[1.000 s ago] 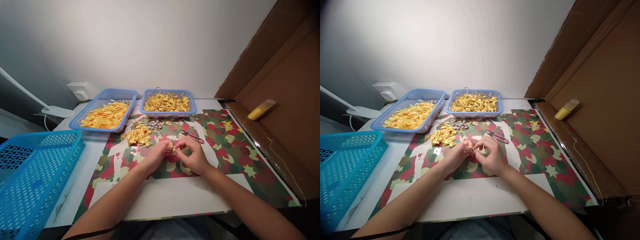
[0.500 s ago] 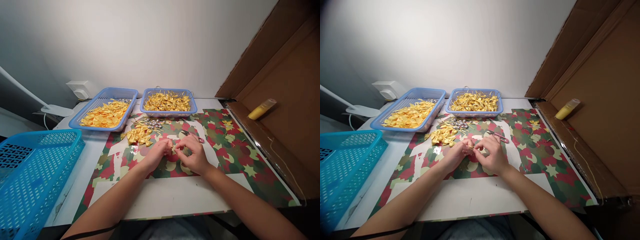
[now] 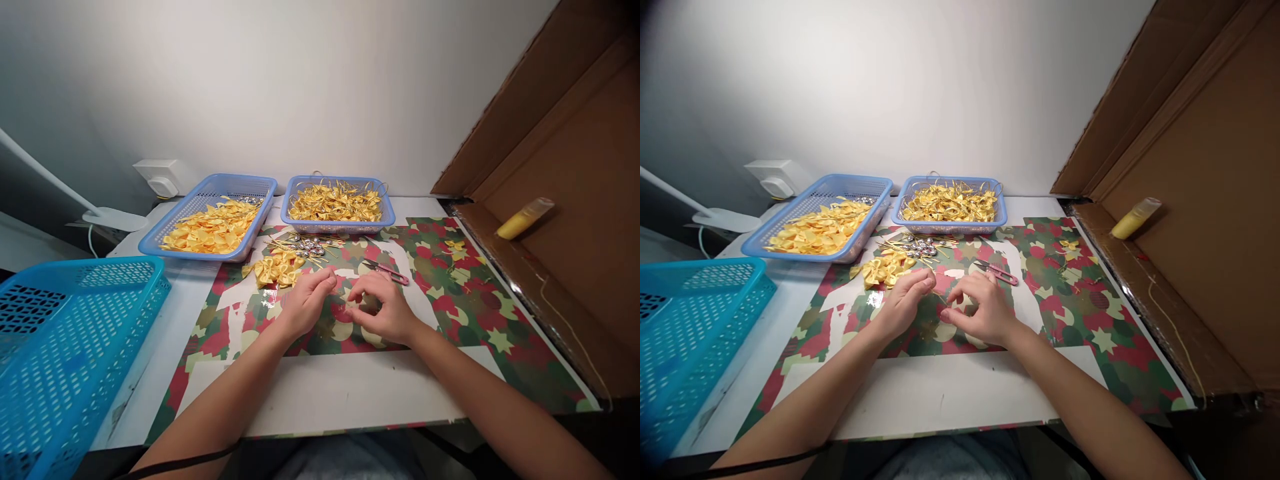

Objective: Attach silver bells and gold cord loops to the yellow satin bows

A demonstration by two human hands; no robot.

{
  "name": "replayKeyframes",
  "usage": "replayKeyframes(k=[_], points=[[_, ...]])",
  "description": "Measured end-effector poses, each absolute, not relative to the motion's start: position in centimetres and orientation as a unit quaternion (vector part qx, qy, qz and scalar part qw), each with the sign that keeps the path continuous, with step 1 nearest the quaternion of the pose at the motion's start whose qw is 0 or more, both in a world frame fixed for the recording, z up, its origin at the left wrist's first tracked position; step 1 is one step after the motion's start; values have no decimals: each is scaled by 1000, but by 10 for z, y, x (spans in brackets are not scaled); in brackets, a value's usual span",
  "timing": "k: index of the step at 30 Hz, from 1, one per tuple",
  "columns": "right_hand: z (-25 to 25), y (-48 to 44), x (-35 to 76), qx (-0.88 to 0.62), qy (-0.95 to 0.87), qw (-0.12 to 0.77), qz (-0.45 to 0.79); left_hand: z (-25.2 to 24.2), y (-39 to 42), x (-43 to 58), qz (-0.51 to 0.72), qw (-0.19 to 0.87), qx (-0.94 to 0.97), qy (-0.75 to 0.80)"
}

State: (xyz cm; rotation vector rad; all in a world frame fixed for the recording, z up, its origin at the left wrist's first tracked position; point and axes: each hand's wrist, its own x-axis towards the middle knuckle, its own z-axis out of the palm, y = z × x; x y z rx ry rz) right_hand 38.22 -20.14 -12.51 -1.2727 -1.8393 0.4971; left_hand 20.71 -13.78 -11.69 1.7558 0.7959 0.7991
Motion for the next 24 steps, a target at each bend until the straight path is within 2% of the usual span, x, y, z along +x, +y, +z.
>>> replayKeyframes(k=[4,13,24], points=[[-122,-200,383,-511,-697,461,203,-117,-138,209,316,491,745,321],[-128,-201,367,-523,-697,462,166,-120,-142,213,283,482,768,312],[-131,-203,372,-504,-738,439,92,-123,-138,212,312,481,747,337]])
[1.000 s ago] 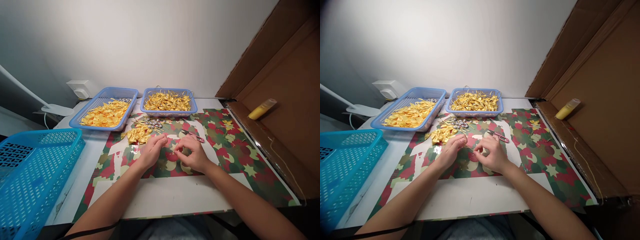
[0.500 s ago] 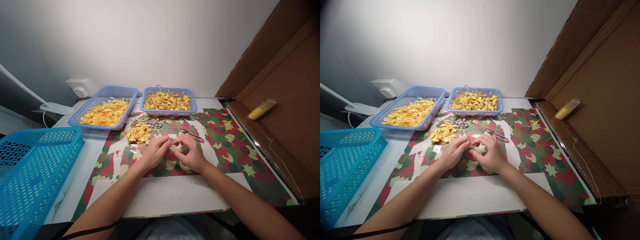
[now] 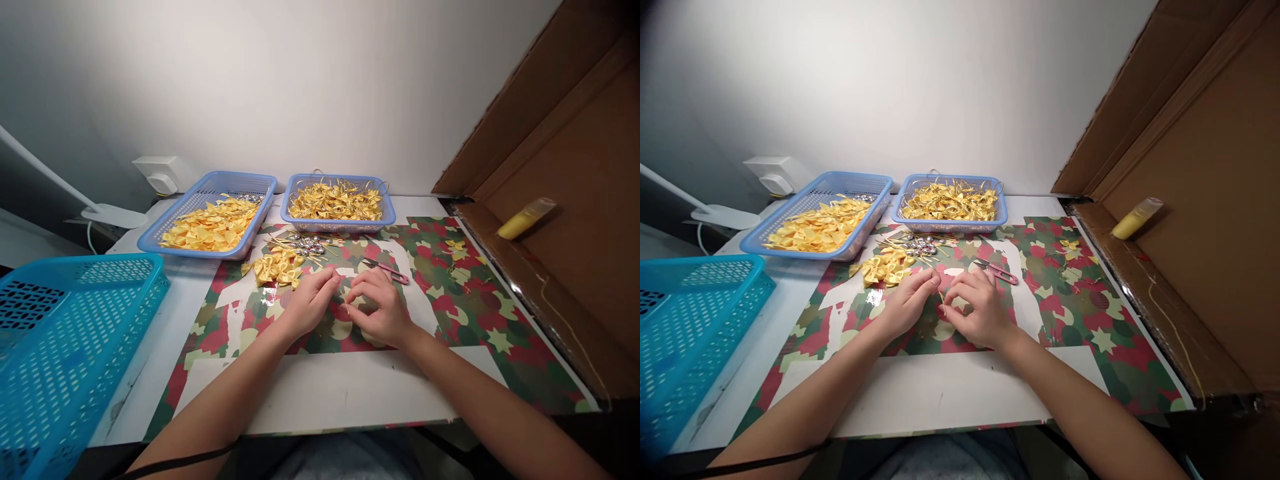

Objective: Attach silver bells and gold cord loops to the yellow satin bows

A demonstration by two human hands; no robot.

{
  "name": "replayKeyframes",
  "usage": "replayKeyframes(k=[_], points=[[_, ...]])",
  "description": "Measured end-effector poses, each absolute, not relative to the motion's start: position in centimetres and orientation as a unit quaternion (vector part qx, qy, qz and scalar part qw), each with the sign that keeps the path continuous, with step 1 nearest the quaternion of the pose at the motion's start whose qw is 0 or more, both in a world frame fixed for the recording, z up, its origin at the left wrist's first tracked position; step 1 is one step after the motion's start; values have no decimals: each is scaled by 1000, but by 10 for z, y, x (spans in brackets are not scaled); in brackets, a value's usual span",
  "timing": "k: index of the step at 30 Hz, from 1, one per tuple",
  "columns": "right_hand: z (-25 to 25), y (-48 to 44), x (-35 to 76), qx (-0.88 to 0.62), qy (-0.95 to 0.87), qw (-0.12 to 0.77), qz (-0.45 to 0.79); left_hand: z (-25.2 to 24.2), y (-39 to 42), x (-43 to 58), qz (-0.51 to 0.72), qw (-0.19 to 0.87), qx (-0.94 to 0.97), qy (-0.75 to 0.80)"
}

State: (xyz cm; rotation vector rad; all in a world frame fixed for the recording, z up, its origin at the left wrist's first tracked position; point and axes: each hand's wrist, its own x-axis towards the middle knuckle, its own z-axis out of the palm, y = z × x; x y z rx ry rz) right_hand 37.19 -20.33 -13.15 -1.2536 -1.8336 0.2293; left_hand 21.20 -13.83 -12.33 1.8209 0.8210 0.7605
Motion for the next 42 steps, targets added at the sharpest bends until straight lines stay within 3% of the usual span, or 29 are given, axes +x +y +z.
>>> replayKeyframes(k=[10,17,21,27,33,42], points=[[-132,-203,375,-497,-742,435,115,-124,-137,210,317,485,737,346],[-129,-206,377,-489,-712,486,129,-124,-138,210,312,488,737,349],[-132,-206,370,-532,-695,466,130,-122,-139,210,310,489,735,354],[-135,-206,362,-566,-640,469,225,-121,-141,210,304,494,732,358],[-133,-202,364,-599,-628,463,179,-121,-140,211,302,493,732,360],[-136,-203,361,-592,-604,473,246,-120,-141,212,300,492,733,361]])
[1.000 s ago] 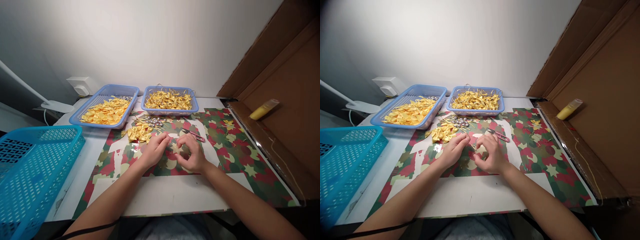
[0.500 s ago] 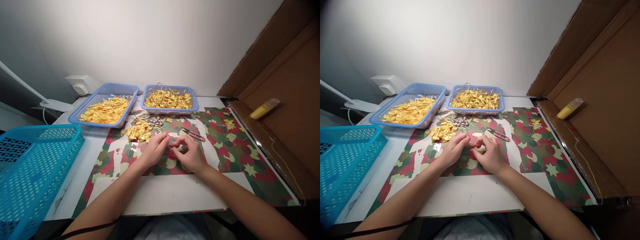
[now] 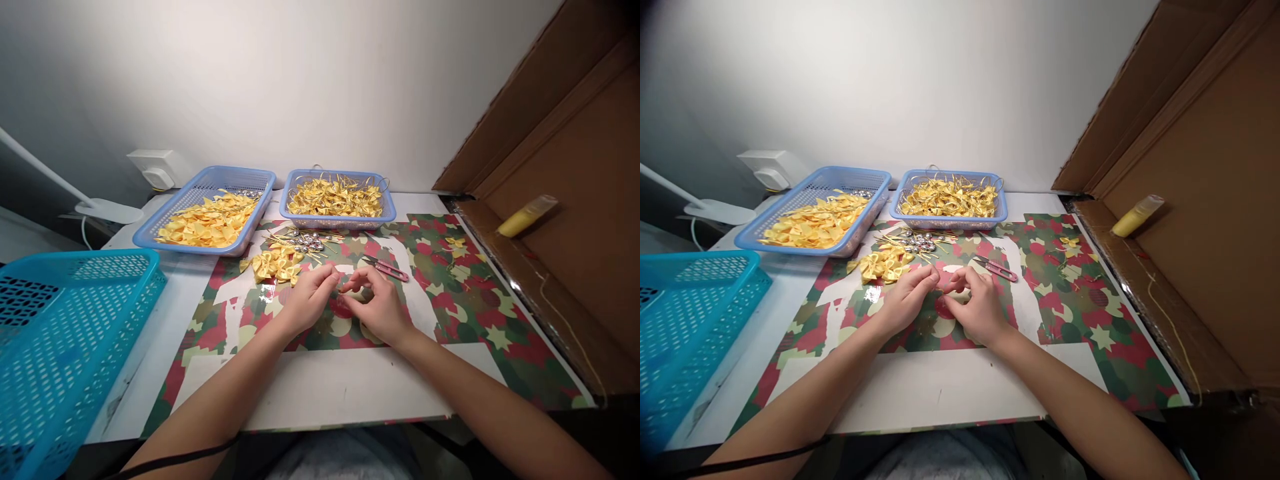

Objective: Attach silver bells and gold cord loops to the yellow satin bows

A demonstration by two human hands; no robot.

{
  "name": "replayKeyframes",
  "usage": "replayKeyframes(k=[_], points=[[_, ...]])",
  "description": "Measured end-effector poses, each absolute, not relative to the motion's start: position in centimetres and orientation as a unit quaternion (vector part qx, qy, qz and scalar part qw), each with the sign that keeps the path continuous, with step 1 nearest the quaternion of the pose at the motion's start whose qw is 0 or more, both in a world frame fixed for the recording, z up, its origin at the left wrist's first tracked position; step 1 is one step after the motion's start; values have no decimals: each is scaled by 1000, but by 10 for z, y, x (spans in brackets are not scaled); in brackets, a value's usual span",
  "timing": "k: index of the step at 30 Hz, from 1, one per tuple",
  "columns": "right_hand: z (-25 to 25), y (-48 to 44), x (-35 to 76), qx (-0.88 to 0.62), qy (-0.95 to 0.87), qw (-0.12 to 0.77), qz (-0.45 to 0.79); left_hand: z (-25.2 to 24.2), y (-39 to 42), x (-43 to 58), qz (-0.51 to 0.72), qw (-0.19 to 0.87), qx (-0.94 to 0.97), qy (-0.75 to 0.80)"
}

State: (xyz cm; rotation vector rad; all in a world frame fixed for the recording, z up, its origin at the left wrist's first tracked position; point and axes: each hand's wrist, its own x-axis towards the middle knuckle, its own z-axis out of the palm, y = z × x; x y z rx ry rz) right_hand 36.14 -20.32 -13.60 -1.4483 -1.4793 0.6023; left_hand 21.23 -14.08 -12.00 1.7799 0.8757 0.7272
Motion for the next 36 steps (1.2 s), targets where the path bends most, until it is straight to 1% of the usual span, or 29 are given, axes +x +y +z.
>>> replayKeyframes(k=[4,9,12,15,18,26,36], points=[[-137,-202,362,-578,-605,486,253,-120,-141,212,297,492,734,361],[-135,-202,364,-570,-615,465,284,-120,-140,211,301,492,733,361],[-132,-203,366,-573,-628,456,263,-121,-139,210,302,493,733,358],[-130,-202,368,-562,-636,470,244,-121,-139,210,302,494,735,353],[-130,-198,367,-544,-627,480,284,-121,-139,211,303,493,737,348],[-130,-194,364,-514,-537,504,441,-125,-139,214,299,493,744,337],[-128,-192,368,-511,-495,480,513,-124,-140,214,280,466,765,345]])
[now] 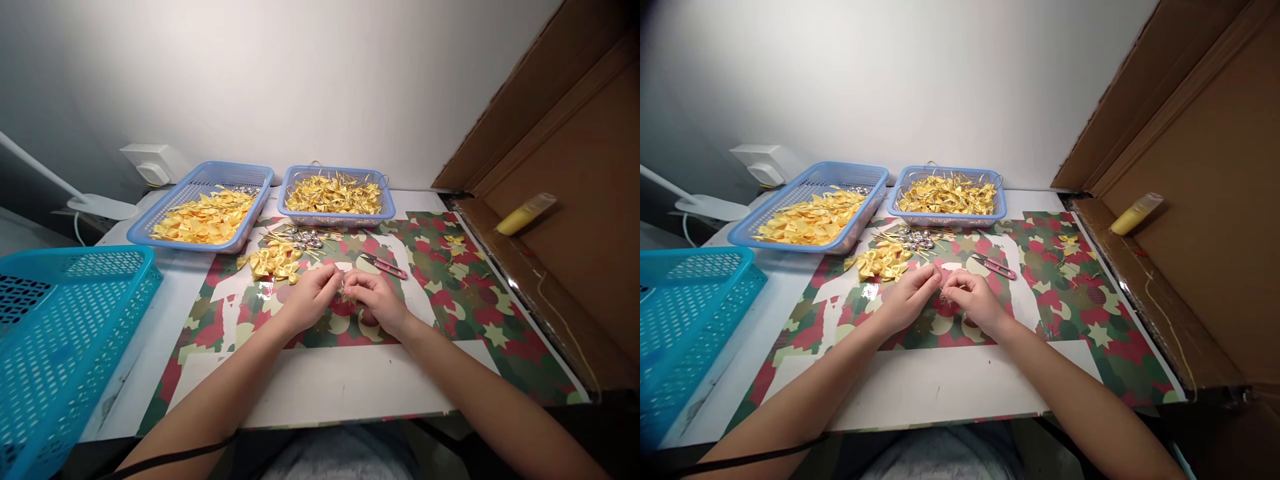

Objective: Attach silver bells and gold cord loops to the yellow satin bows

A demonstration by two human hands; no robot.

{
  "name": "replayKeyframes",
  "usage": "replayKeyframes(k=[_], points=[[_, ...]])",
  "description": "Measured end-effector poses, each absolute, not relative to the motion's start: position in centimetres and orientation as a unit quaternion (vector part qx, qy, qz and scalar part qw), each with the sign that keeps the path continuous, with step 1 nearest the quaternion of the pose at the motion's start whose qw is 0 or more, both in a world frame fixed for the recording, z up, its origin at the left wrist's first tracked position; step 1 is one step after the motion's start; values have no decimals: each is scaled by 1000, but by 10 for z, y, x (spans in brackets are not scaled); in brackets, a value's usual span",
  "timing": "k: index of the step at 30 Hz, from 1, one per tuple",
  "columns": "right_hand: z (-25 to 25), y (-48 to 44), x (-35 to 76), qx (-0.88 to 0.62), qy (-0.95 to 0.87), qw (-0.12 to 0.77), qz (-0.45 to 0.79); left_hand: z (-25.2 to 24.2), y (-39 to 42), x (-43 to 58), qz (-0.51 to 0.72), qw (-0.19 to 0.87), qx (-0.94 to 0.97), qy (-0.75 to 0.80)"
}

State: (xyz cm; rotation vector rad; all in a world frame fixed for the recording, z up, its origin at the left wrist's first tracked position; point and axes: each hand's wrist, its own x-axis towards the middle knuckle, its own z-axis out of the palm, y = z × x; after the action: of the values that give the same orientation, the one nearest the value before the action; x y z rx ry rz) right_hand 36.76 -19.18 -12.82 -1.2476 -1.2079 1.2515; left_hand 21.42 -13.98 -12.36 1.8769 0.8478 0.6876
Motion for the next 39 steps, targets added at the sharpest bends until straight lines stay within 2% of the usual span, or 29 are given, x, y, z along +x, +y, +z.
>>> replayKeyframes(k=[39], points=[[-126,-195,372,-539,-469,440,544,-119,-126,204,265,284,807,445]])
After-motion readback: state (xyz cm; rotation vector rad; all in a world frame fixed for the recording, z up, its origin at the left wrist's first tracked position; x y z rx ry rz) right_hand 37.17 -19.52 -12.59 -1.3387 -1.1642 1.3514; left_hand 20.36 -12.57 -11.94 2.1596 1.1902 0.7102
